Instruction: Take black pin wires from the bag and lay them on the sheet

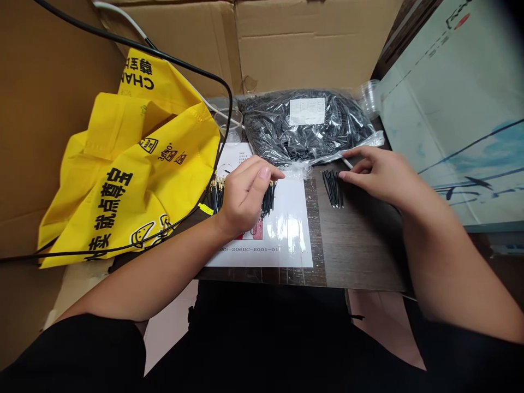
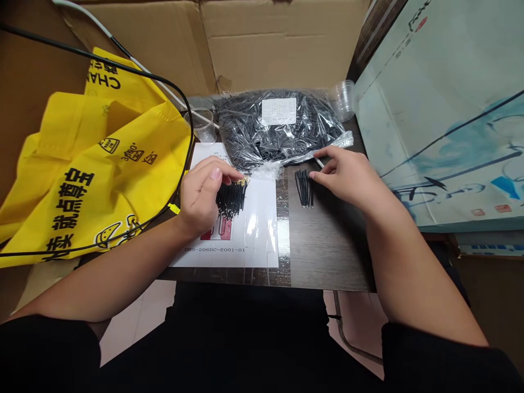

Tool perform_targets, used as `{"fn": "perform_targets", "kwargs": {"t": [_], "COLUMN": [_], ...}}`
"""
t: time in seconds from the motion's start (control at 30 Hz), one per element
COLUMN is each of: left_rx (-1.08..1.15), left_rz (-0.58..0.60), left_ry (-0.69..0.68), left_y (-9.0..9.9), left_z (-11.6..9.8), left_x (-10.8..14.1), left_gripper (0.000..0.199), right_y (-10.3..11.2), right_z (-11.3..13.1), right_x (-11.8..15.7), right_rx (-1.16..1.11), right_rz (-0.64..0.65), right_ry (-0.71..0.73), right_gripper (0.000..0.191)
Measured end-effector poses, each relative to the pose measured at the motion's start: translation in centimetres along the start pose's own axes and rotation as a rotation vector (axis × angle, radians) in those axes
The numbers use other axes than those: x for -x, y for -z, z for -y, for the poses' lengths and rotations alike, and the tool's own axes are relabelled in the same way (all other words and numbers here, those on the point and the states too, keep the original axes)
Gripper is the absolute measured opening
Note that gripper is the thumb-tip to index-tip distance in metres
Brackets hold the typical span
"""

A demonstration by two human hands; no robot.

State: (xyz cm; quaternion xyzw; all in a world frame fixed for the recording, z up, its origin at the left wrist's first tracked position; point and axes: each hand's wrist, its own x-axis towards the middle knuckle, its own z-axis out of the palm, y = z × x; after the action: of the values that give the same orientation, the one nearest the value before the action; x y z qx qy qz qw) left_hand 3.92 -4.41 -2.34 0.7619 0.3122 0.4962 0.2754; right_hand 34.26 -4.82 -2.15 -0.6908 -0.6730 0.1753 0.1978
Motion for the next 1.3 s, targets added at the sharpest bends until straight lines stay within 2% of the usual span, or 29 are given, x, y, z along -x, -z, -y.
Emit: {"fn": "perform_targets", "kwargs": {"t": [0.17,0.27,0.37,0.5,0.6,0.73,0.9,1.13,1.3], "left_rx": [0.0,0.009,0.021,0.039,0.035,0.035,0.03,-0.021,-0.077], "left_rz": [-0.012,-0.028,-0.039,-0.053,-0.055,-0.064,-0.066,-0.059,-0.057], "left_ry": [0.013,0.023,0.03,0.033,0.033,0.004,0.002,-0.003,-0.006], "left_y": [-0.1,-0.1,-0.1,-0.1,-0.2,-0.3,-0.3,-0.3,-0.2], "left_z": [0.0,0.0,0.0,0.1,0.2,0.3,0.2,0.2,0.1], "left_x": [0.1,0.1,0.1,0.1,0.1,0.0,0.0,0.0,-0.2], "left_gripper": [0.041,0.041,0.042,0.042,0.042,0.041,0.041,0.041,0.036], "right_y": [0.1,-0.1,-1.1,-3.4,-5.3,-6.7,-7.0,-6.3,-5.5], "right_z": [0.1,0.9,2.7,6.2,8.5,10.1,10.1,9.5,9.4], "right_x": [0.1,0.1,0.1,-0.4,-1.2,-2.5,-3.1,-2.9,-2.8], "right_rx": [0.014,0.038,0.08,0.203,0.27,0.236,0.26,0.391,0.312], "right_rz": [-0.021,-0.123,-0.138,0.092,0.179,0.138,0.026,-0.047,-0.021], "right_ry": [0.031,0.088,0.36,0.789,0.963,0.957,1.025,1.134,1.107], "right_gripper": [0.035,0.027,0.022,0.03,0.029,0.026,0.026,0.027,0.024]}}
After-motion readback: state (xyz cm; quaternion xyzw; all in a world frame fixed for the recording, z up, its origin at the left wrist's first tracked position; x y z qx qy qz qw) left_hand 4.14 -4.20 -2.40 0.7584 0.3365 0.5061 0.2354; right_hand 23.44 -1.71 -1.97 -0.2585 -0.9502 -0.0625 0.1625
